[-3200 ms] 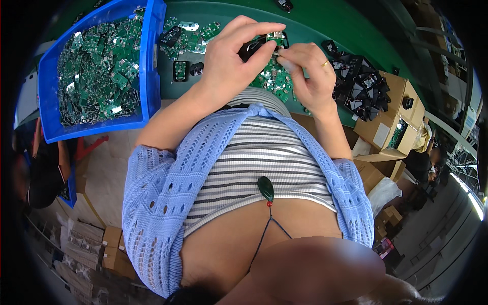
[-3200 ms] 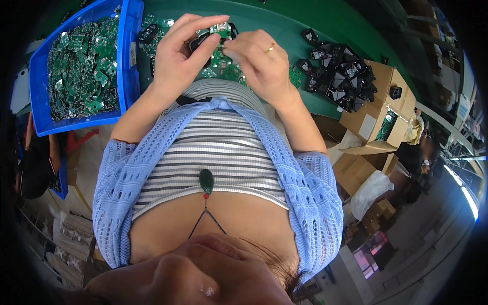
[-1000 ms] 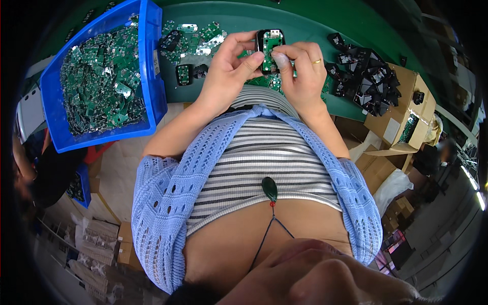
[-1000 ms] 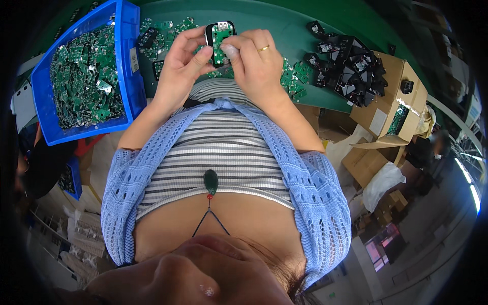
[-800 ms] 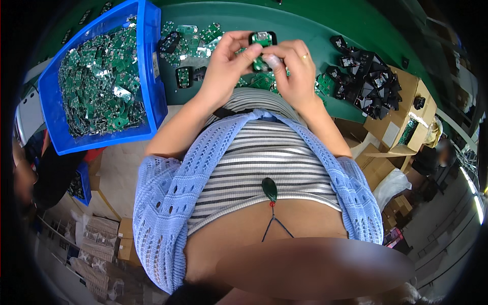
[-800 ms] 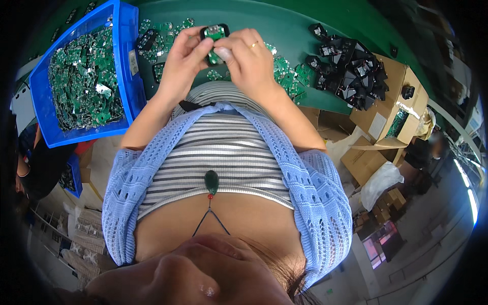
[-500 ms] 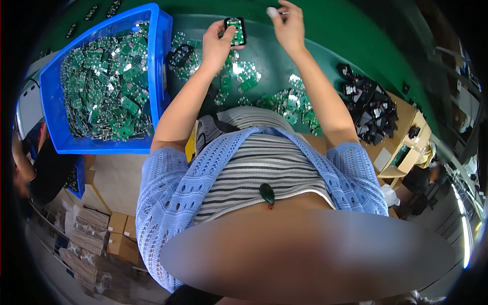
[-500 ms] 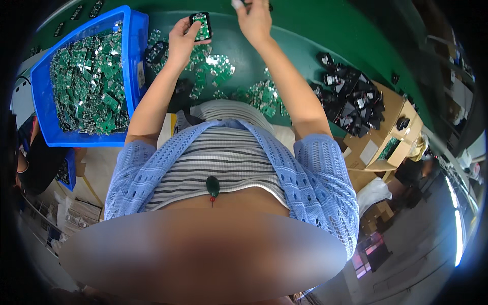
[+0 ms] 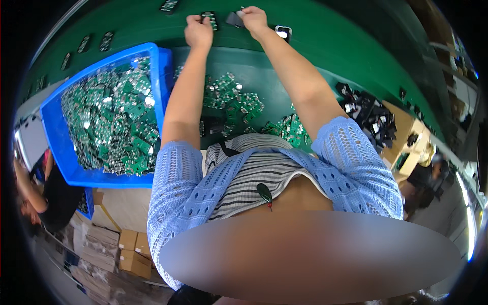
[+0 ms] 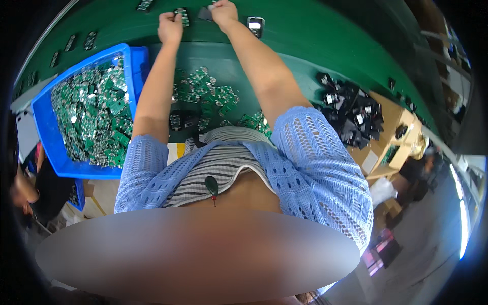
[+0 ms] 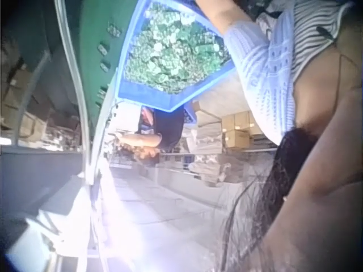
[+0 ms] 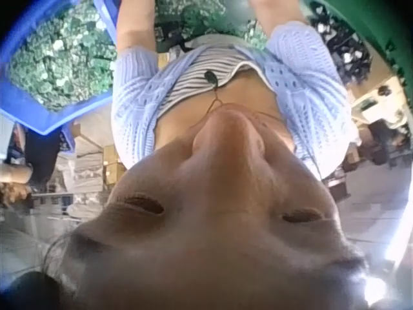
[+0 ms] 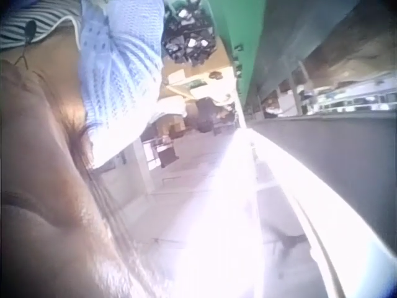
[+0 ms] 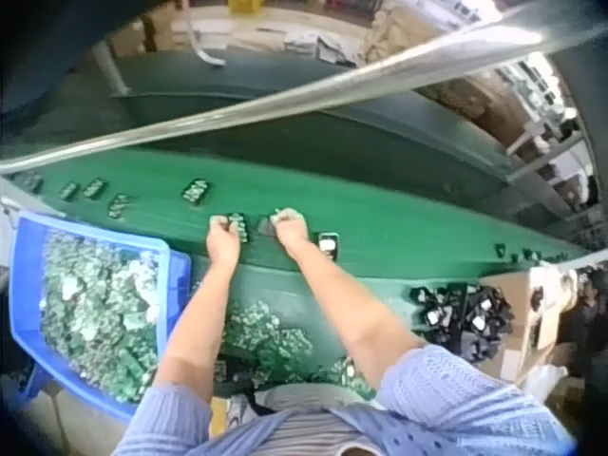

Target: The person picks up a circuit board and a black plastic housing, fits the board into the housing by hand, and then places the assembled unit onto the green work surface.

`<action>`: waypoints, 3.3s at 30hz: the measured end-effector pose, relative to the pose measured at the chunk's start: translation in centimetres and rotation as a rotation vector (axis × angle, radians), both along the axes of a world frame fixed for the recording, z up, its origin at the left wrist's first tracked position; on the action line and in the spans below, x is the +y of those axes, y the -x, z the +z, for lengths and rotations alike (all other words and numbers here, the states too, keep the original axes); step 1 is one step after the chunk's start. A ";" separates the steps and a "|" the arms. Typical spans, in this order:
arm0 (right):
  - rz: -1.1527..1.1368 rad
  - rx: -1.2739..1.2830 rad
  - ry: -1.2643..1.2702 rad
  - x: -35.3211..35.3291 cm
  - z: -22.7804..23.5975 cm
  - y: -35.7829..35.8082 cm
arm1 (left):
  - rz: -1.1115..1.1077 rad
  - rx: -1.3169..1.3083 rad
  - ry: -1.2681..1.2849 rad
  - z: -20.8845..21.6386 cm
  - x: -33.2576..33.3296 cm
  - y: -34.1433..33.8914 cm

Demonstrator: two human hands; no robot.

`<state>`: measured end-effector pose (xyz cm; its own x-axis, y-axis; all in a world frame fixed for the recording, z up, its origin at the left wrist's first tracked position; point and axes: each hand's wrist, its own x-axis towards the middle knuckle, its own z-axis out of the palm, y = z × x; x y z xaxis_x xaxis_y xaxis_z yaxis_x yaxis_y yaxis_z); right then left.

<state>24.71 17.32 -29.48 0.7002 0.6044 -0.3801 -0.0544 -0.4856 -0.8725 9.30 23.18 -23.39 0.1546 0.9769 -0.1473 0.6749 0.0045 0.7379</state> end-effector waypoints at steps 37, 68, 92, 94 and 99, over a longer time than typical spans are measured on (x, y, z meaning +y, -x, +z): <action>-0.046 -0.177 -0.026 -33.9 11.3 6.1 | -0.369 -0.765 1.227 13.2 -22.6 7.9; 0.147 0.395 -0.362 -30.6 25.0 12.8 | -0.646 -0.706 0.534 19.4 -24.4 9.3; 0.166 0.194 -0.628 -28.7 29.2 15.5 | -0.362 -0.728 0.016 18.3 -24.0 8.3; 0.157 0.195 -0.626 -28.7 29.1 15.5 | -0.361 -0.718 -0.007 18.4 -24.0 8.3; 0.139 0.196 -0.663 -28.9 29.2 15.4 | -0.358 -0.701 0.003 18.3 -23.9 8.1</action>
<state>9.32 -11.60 -0.25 0.5560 0.8311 -0.0123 -0.2170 0.1308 -0.9674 1.20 -0.72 -5.09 0.5179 0.8498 0.0983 0.0129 -0.1226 0.9924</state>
